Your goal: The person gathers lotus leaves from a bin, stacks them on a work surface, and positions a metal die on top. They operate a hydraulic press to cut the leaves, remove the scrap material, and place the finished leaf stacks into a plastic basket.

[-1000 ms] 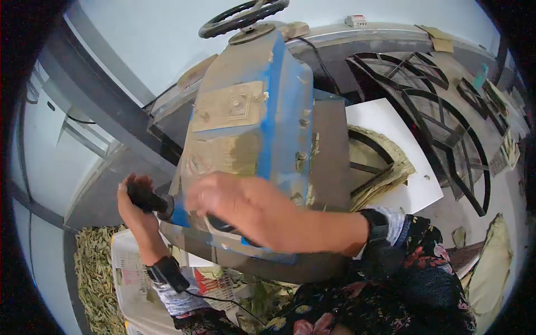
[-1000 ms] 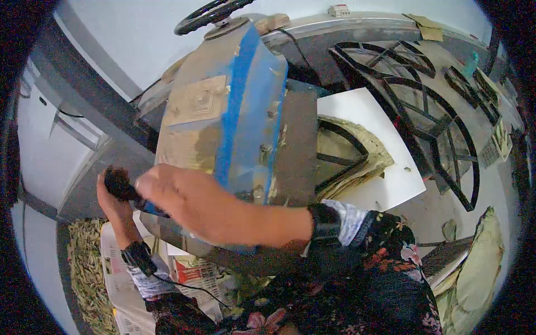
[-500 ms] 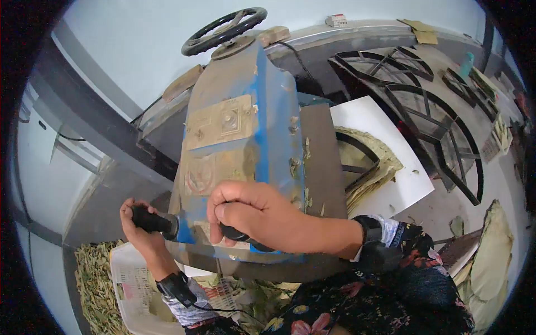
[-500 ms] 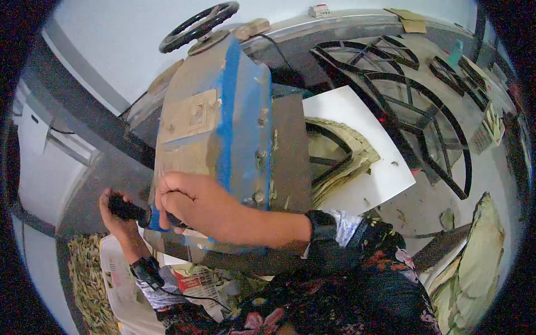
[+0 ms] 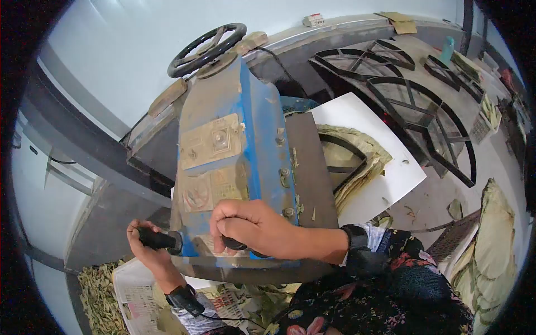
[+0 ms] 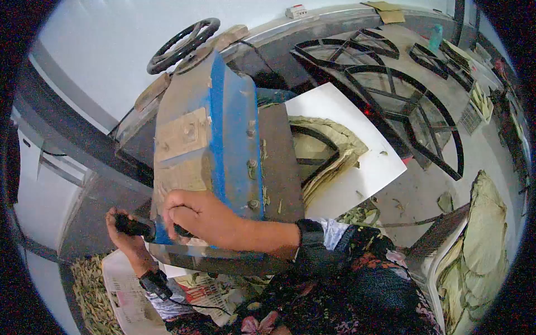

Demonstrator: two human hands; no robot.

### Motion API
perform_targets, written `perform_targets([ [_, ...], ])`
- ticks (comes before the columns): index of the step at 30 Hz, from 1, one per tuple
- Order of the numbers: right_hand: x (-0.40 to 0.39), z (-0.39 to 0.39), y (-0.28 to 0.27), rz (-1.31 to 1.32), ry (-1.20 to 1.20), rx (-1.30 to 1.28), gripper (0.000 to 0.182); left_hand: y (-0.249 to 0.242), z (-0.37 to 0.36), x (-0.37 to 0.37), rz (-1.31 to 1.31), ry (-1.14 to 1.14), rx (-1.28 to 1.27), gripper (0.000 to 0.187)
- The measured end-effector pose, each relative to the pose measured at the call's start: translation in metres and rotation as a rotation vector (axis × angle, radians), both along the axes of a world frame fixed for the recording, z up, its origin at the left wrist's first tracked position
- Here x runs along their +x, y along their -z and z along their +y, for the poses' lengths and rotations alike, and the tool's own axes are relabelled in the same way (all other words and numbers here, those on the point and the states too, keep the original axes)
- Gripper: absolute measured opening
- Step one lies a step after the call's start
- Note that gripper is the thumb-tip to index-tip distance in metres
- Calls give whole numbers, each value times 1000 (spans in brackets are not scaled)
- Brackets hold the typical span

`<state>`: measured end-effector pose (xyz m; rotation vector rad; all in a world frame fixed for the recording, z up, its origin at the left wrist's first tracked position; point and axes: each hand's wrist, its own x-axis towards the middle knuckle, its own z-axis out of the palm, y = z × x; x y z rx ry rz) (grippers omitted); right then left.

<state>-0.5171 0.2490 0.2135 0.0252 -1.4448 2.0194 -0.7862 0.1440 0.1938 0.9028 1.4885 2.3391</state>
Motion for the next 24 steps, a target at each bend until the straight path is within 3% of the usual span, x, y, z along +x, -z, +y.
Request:
perform_targets([
  [6, 4, 1, -5, -110, -38, 1, 15, -8, 0, 12, -38, -36, -11, 27],
  [8, 7, 2, -6, -71, -38, 11, 15, -20, 3, 26, -70, -173, -42, 28],
  [10, 13, 4, -8, -31, -33, 23, 17, -21, 2, 27, -55, -158, -32, 29],
  [15, 64, 17, -14, -68, 171, 135, 32, -34, 1, 73, -76, -187, -16, 32],
  [18, 100, 34, -24, -210, 182, 153, 41, -40, -1, 105, -155, -52, -31, 36],
  [19, 107, 42, -23, -214, 202, 211, 48, -41, 0, 112, -67, 7, -46, 38],
  [21, 119, 50, -26, -219, 242, 133, 47, -43, 1, 113, 118, 114, -108, 42],
  [24, 136, 60, -37, -233, 312, 80, 41, -49, 11, 145, 32, 274, -87, 42],
])
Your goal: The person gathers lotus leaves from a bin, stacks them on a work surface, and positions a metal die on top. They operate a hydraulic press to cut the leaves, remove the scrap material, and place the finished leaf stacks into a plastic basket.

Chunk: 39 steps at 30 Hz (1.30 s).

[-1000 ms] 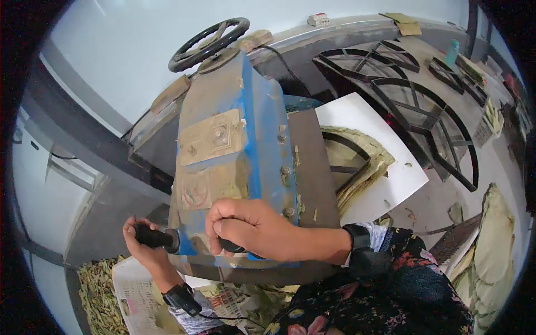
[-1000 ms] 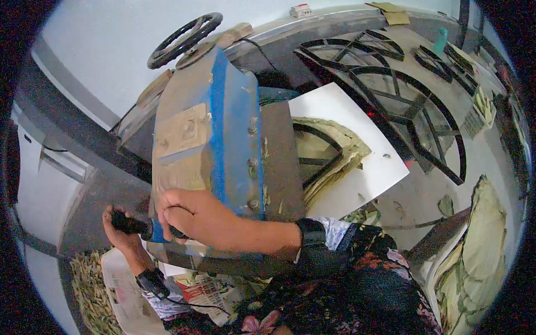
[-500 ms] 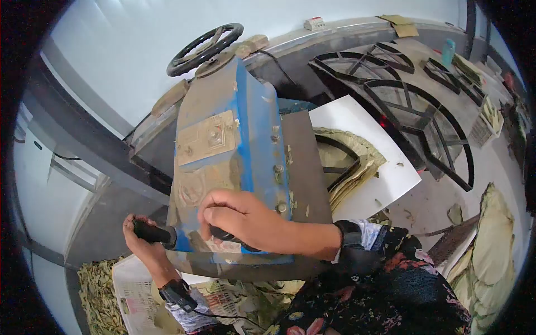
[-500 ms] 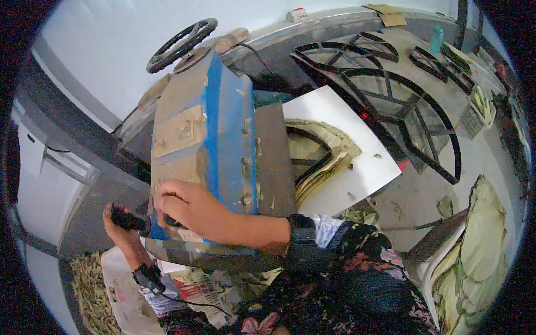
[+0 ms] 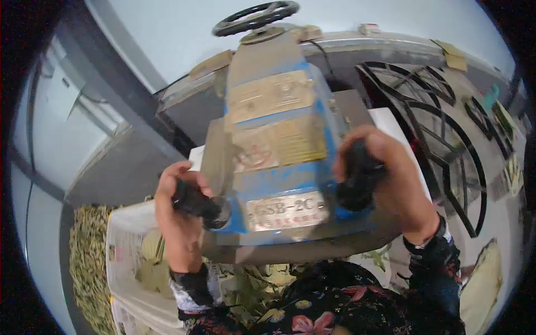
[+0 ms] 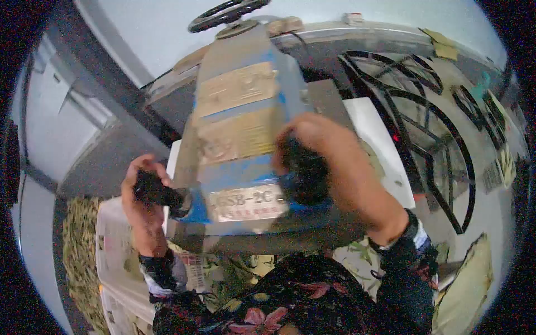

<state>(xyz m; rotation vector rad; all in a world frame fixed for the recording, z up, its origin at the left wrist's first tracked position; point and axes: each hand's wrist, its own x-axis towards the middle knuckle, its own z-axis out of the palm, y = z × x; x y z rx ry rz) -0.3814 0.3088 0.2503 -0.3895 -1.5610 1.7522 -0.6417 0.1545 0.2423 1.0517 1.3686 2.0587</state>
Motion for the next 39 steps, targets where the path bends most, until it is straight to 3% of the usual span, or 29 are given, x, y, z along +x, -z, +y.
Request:
perform_targets([
  [7, 27, 30, -3, 31, 146, -6, 32, -2, 19, 48, -32, 26, 32, 35],
  [8, 28, 35, 1, 113, 162, -118, 31, 1, 22, 52, -62, 52, 62, 33],
  [21, 53, 76, 32, 155, 148, -41, 37, 23, 38, 98, -100, 79, 89, 24],
  [30, 55, 88, 51, 122, 196, 8, 39, 32, 39, 104, -104, 50, 29, 21],
  [35, 52, 88, 57, 147, 172, 1, 37, 24, 30, 100, 27, 31, -142, 20],
  [39, 49, 78, 51, 159, 272, -81, 32, 49, 46, 91, 50, 69, 172, 14],
])
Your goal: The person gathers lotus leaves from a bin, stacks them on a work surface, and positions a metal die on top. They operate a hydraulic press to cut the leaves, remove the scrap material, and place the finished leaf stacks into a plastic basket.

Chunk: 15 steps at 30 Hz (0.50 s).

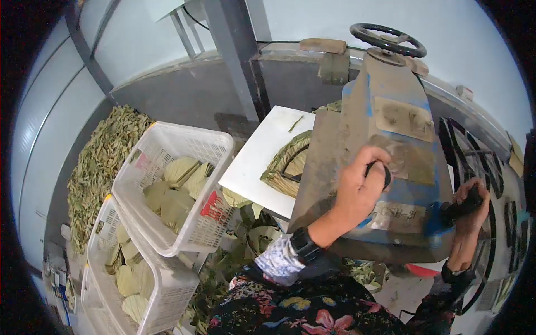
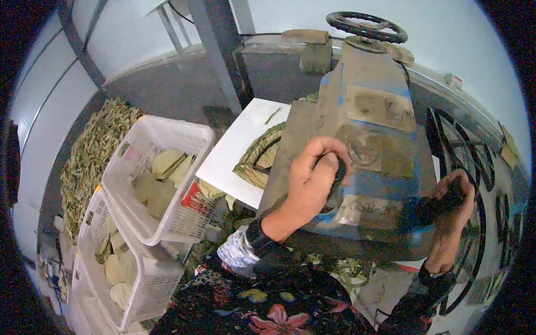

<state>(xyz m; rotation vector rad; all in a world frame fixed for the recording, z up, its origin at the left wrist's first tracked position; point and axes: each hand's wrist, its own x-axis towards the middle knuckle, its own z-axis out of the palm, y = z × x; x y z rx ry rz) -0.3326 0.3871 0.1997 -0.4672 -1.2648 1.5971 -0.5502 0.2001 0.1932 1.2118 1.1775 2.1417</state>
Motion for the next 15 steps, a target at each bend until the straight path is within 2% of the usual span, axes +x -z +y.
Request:
perform_targets([
  [4, 2, -4, -5, 4, 24, 20, 28, -12, -5, -14, 87, -15, -26, 14],
  [5, -9, -17, -11, 13, 87, -34, 28, -14, -6, -23, 71, 11, 30, 14],
  [8, -39, -56, -20, 16, 208, -132, 29, -23, -25, -63, 169, -85, -13, 16],
  [11, -82, -107, -23, 0, 134, 51, 33, -27, -38, -119, 129, -212, 2, 21],
  [12, -91, -124, -25, -116, 101, 86, 40, -30, -44, -140, 92, -252, -41, 23],
  [13, -101, -137, -15, -8, -19, 83, 49, -35, -47, -154, 106, -378, -50, 26],
  [14, -107, -147, -11, -175, -5, 325, 55, -22, -44, -186, 141, -481, 25, 33],
  [15, -113, -156, -7, -314, 37, 570, 63, -27, -50, -185, -2, -532, 19, 37],
])
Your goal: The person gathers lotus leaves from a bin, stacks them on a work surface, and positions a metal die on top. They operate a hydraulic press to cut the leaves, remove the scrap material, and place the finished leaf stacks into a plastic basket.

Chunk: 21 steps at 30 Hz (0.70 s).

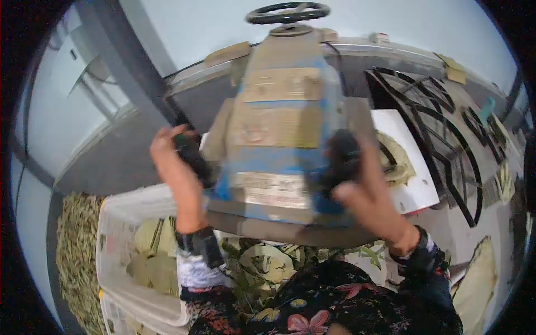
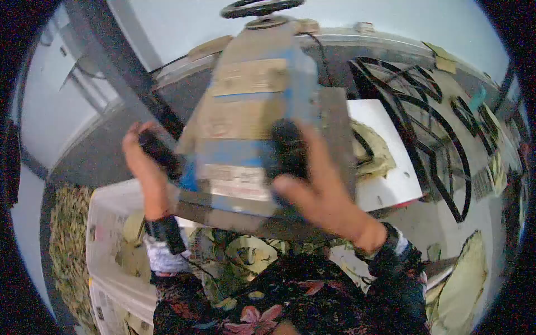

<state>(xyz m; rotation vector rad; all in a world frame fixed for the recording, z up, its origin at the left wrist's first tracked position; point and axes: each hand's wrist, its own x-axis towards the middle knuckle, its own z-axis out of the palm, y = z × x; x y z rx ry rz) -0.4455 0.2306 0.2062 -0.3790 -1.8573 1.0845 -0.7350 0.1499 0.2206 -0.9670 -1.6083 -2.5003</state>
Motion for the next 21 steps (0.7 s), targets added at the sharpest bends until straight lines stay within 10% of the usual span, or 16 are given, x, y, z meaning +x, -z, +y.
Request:
perform_targets([
  [2, 6, 1, 7, -329, -73, 180, 60, 0, -23, 15, 299, -345, -282, 55],
  [4, 11, 17, 12, -439, -147, 228, 59, 23, -32, 33, 473, -201, -291, 59],
  [9, 60, 129, 86, -561, 514, 245, 59, 46, -26, 58, 848, -217, -468, 71],
  [13, 112, 216, 130, -866, 784, 178, 76, 54, -28, -7, 527, -281, -532, 86],
  [15, 121, 243, 146, -963, 778, -99, 83, 46, -33, 18, 1016, -519, -888, 74],
  [21, 106, 234, 127, -1041, 619, -119, 81, 147, -5, 136, 1474, 314, -880, 82],
])
